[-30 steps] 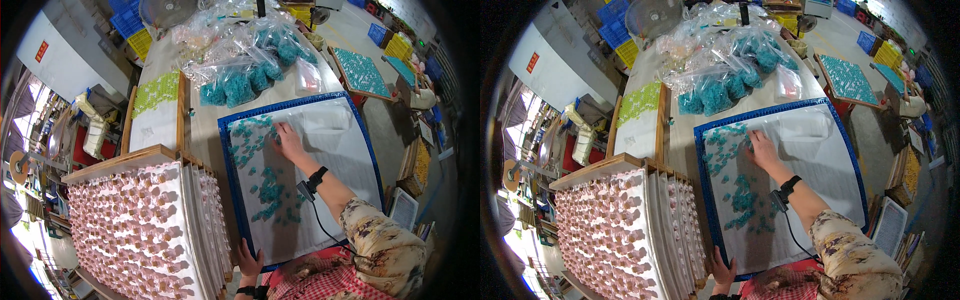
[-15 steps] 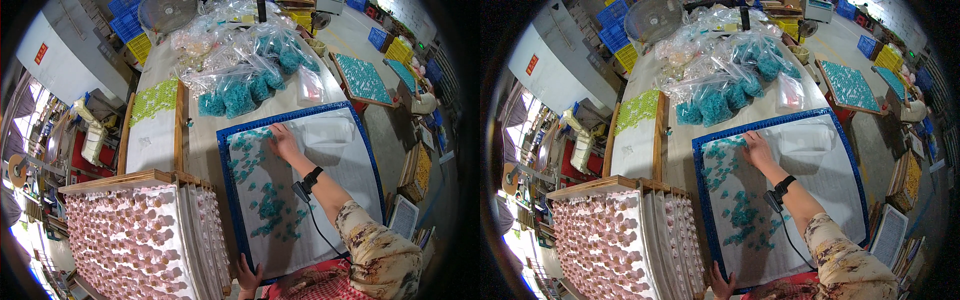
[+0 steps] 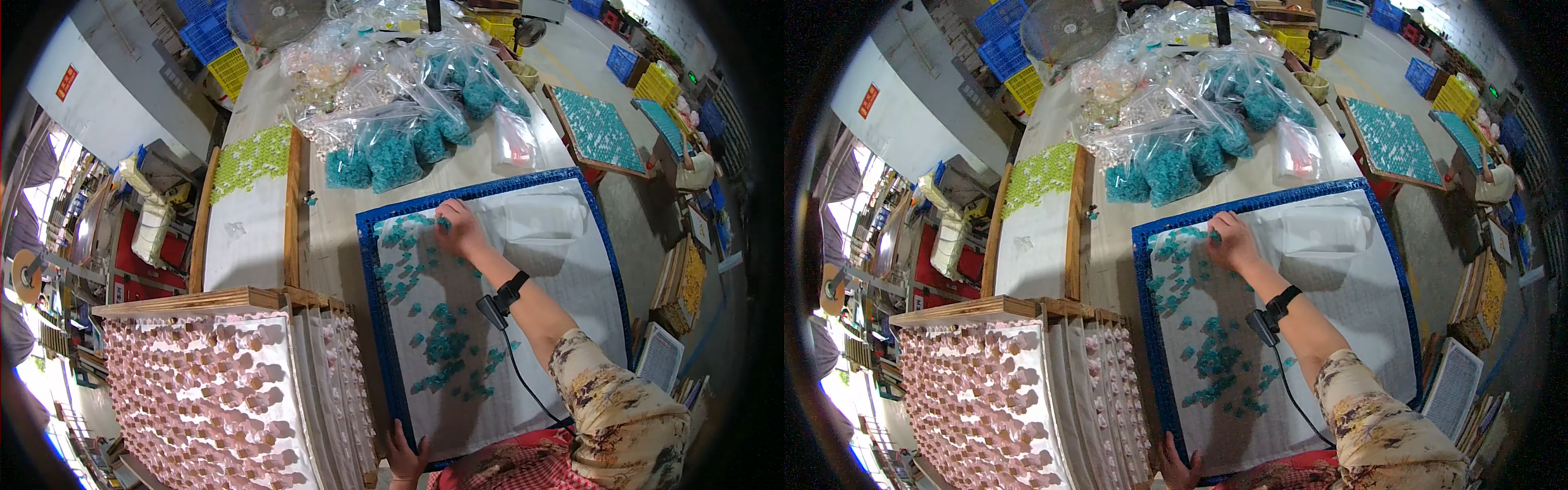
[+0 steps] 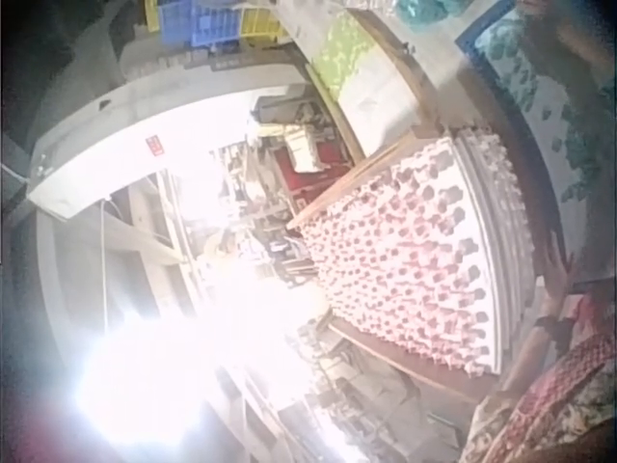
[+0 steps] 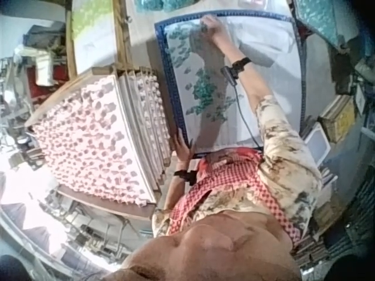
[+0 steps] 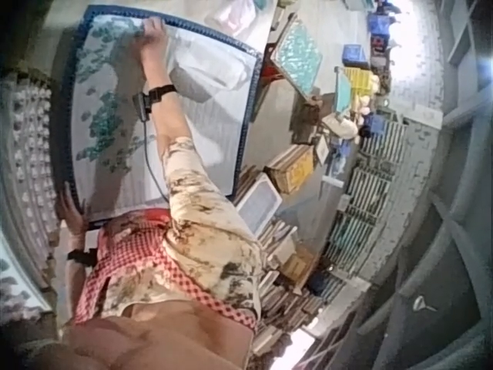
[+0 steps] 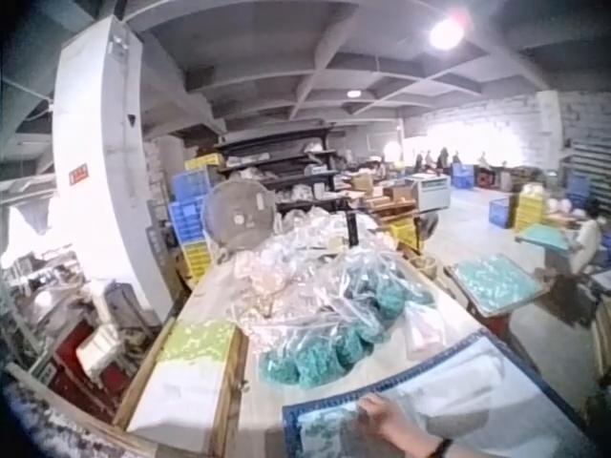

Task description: Sort and arrange small plastic components into containers or onto boards.

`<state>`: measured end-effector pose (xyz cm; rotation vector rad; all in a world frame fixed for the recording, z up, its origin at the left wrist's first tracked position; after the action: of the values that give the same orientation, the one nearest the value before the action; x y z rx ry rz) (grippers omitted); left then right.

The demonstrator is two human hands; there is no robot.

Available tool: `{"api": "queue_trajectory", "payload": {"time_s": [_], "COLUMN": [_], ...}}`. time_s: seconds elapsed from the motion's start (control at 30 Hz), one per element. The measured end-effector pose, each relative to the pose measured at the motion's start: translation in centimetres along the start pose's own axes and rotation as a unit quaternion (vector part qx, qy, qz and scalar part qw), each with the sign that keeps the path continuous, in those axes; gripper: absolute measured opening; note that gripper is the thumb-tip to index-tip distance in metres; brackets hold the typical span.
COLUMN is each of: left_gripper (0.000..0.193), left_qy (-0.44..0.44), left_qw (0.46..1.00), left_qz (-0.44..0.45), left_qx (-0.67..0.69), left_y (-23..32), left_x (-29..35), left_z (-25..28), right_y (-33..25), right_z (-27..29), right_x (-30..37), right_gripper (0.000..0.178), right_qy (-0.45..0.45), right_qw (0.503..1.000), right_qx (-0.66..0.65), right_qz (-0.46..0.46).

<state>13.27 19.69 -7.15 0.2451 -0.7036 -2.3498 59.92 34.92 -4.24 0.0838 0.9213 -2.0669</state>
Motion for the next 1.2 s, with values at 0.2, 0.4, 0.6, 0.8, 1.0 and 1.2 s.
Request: {"api": "queue_trajectory", "payload": {"time_s": [0.2,0.4,0.6,0.8,1.0,1.2], "left_gripper": [0.082,0.081,0.079,0.077,0.076,0.077], "left_qy": [-0.009,0.030,0.028,0.055,0.024,0.003], "left_qw": [1.000,0.999,0.998,0.998,1.000,1.000], "left_qz": [0.023,0.000,0.012,-0.035,-0.003,0.014], "left_qx": [-0.007,0.026,0.046,0.009,-0.007,-0.002], "left_y": [-0.1,-0.1,0.3,0.2,0.2,-0.1], "left_x": [0.5,0.3,0.1,0.0,-0.6,-0.3], "left_z": [0.0,0.1,0.1,0.3,0.6,-0.1], "right_y": [-1.5,-2.6,0.6,0.8,-1.2,-3.7], "right_z": [0.3,-0.5,-1.2,3.2,5.4,2.8], "right_x": [0.4,-0.7,-1.2,2.4,6.0,4.2], "right_gripper": [0.034,0.027,0.018,0.019,0.032,0.038], "right_qy": [-0.034,-0.015,-0.049,-0.084,-0.258,-0.083], "right_qw": [0.999,1.000,0.997,0.993,0.965,0.995], "right_qx": [-0.003,0.018,-0.029,-0.022,-0.034,-0.015], "right_qz": [-0.016,-0.009,0.050,0.075,0.012,0.051]}}
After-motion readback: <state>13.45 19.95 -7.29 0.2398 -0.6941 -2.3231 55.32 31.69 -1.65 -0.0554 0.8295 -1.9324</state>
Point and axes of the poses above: each hand's wrist, its own x-axis away from the middle knuckle, its own z-axis out of the back of the hand, y = z × x, the point moved 4 cm from there along -x, towards the middle knuckle, and after that the axes turned 15 degrees about -z, right-handed, at the moved point
